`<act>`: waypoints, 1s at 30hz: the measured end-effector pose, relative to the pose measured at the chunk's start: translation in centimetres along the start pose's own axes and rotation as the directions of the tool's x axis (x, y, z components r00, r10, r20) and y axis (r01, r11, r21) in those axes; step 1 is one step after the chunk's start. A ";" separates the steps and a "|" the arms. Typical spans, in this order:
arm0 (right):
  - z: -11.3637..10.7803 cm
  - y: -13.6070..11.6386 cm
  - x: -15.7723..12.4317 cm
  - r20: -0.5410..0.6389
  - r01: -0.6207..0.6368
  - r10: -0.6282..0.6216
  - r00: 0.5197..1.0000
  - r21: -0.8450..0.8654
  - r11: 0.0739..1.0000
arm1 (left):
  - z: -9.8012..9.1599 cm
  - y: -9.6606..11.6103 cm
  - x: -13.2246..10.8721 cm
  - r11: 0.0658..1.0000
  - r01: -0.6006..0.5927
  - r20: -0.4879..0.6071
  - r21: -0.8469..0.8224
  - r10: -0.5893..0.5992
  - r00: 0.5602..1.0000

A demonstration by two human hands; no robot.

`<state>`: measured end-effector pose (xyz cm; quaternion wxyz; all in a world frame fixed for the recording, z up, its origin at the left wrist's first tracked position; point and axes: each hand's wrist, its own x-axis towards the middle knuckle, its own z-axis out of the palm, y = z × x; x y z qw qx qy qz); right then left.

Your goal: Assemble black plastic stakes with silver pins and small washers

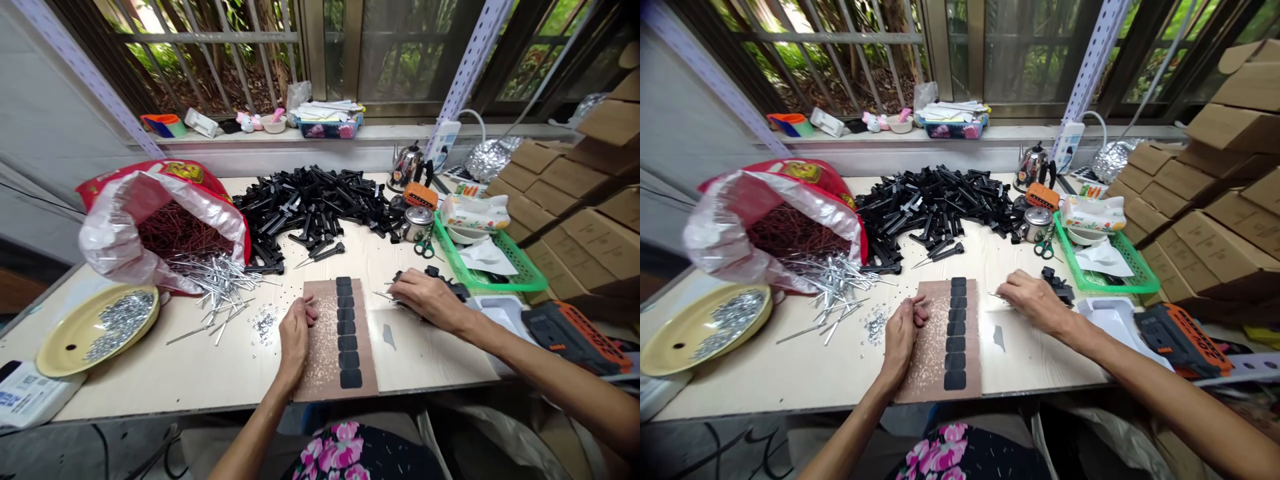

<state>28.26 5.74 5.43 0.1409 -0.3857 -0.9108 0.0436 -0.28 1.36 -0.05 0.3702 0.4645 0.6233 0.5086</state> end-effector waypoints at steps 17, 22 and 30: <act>10.1 -1.7 20.8 0.142 0.256 -0.226 0.964 -0.250 0.934 | -7.1 -0.5 1.4 0.938 -0.057 -0.201 0.342 0.132 0.971; 11.7 -0.8 22.9 0.190 0.300 -0.257 0.947 -0.251 0.920 | -10.9 -2.1 2.1 0.716 -0.135 -0.097 0.685 0.274 0.957; 10.7 -1.6 23.2 0.106 0.223 -0.202 0.974 -0.251 0.942 | -7.0 -2.0 2.1 0.539 -0.430 0.255 0.724 0.370 0.893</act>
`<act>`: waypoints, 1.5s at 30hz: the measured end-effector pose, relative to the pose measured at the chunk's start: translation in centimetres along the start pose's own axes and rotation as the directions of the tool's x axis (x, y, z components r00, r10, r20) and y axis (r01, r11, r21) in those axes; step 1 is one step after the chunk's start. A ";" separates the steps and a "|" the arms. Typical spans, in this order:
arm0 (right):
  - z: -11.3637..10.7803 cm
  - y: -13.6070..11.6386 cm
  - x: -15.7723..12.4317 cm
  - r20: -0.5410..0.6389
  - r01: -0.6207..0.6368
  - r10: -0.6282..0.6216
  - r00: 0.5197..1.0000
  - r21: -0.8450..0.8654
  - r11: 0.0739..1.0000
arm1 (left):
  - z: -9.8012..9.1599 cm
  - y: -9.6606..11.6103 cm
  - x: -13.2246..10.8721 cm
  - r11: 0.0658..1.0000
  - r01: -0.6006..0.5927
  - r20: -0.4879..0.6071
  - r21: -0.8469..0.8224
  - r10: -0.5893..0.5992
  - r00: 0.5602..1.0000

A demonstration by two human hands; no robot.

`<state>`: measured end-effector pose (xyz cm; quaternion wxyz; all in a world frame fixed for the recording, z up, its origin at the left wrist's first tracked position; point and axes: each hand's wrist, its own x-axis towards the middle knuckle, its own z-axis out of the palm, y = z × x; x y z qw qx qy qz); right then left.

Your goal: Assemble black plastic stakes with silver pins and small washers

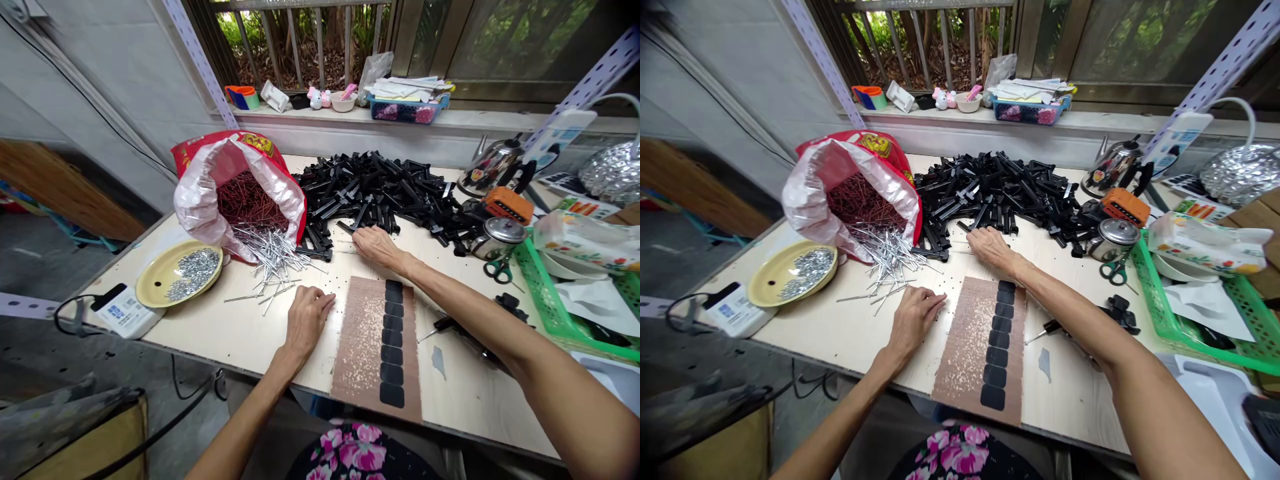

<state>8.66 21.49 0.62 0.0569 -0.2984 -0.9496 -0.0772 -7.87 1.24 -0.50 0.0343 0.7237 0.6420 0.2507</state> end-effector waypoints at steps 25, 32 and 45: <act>-7.1 -8.9 -12.1 -0.281 -0.056 0.241 0.929 0.536 0.842 | -2.1 5.3 1.6 -0.229 0.457 0.510 -0.860 -0.437 0.741; -7.7 -9.2 -13.0 -0.308 -0.091 0.225 0.924 0.395 0.914 | -1.8 6.1 1.5 -0.126 0.444 0.449 -0.887 -0.457 0.768; -7.4 -10.0 -13.8 -0.287 -0.208 0.314 0.905 0.347 0.915 | -0.8 6.5 1.4 0.099 0.425 0.341 -0.900 -0.446 0.828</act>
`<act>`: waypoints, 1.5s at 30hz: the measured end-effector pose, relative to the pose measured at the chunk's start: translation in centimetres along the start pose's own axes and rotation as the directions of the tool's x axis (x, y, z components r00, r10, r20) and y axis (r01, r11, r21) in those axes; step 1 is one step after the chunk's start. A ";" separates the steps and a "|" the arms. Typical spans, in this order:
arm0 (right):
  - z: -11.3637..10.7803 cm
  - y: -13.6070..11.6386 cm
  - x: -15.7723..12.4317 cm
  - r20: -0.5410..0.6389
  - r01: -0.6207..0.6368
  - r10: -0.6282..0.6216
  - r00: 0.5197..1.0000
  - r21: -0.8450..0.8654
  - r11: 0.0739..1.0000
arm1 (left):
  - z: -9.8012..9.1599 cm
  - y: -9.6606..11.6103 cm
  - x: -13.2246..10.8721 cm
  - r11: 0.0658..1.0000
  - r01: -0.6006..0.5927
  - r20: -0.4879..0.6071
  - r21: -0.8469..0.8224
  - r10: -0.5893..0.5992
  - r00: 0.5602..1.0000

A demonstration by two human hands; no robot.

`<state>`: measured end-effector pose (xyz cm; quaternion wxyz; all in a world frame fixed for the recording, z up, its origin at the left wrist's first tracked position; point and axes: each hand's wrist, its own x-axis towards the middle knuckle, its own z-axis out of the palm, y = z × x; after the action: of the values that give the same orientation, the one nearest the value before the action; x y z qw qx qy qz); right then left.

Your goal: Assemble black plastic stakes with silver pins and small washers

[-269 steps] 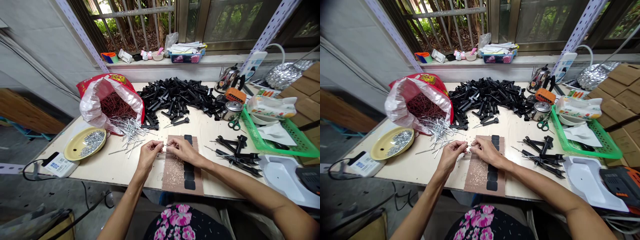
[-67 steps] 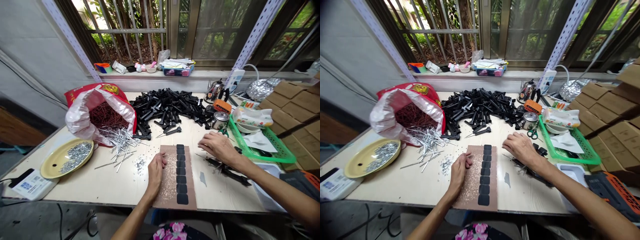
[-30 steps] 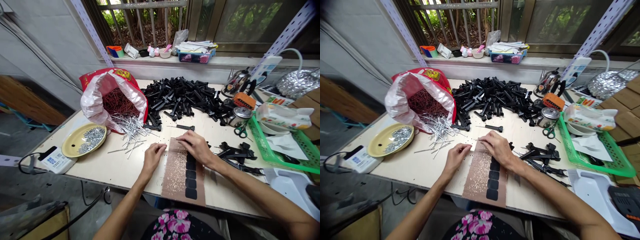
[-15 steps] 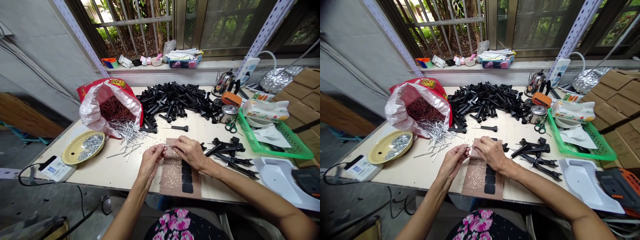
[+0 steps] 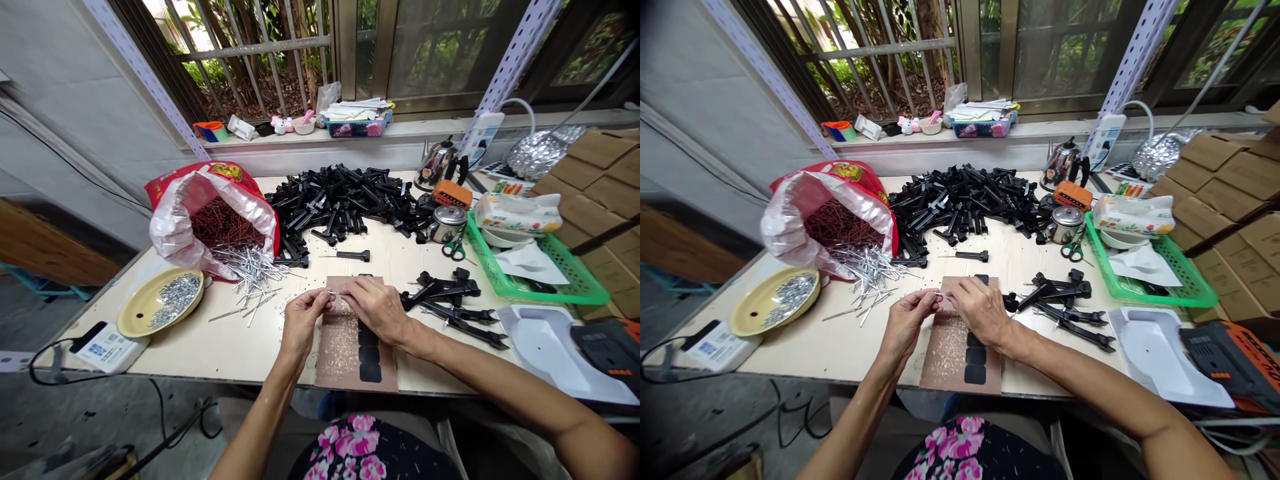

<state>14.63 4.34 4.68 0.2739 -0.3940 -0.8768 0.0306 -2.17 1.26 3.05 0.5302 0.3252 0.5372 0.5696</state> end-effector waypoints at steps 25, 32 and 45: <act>-0.2 6.0 -1.6 0.142 -0.103 0.080 0.987 0.160 0.982 | 0.8 -1.5 0.1 0.989 0.104 0.050 0.107 -0.109 0.993; 0.8 8.8 -3.0 0.178 0.024 0.004 0.984 -0.155 0.988 | 1.9 -2.9 -0.1 0.964 0.019 0.050 0.264 -0.033 0.998; 1.6 8.0 -4.9 0.195 0.438 -0.438 0.878 0.045 0.898 | 2.1 -4.2 -0.6 0.928 -0.074 -0.039 0.365 0.095 0.995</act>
<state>21.86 6.66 -1.09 0.1841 -0.1807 -0.9661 0.0072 1.01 0.67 -0.45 0.4208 0.4244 0.6333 0.4917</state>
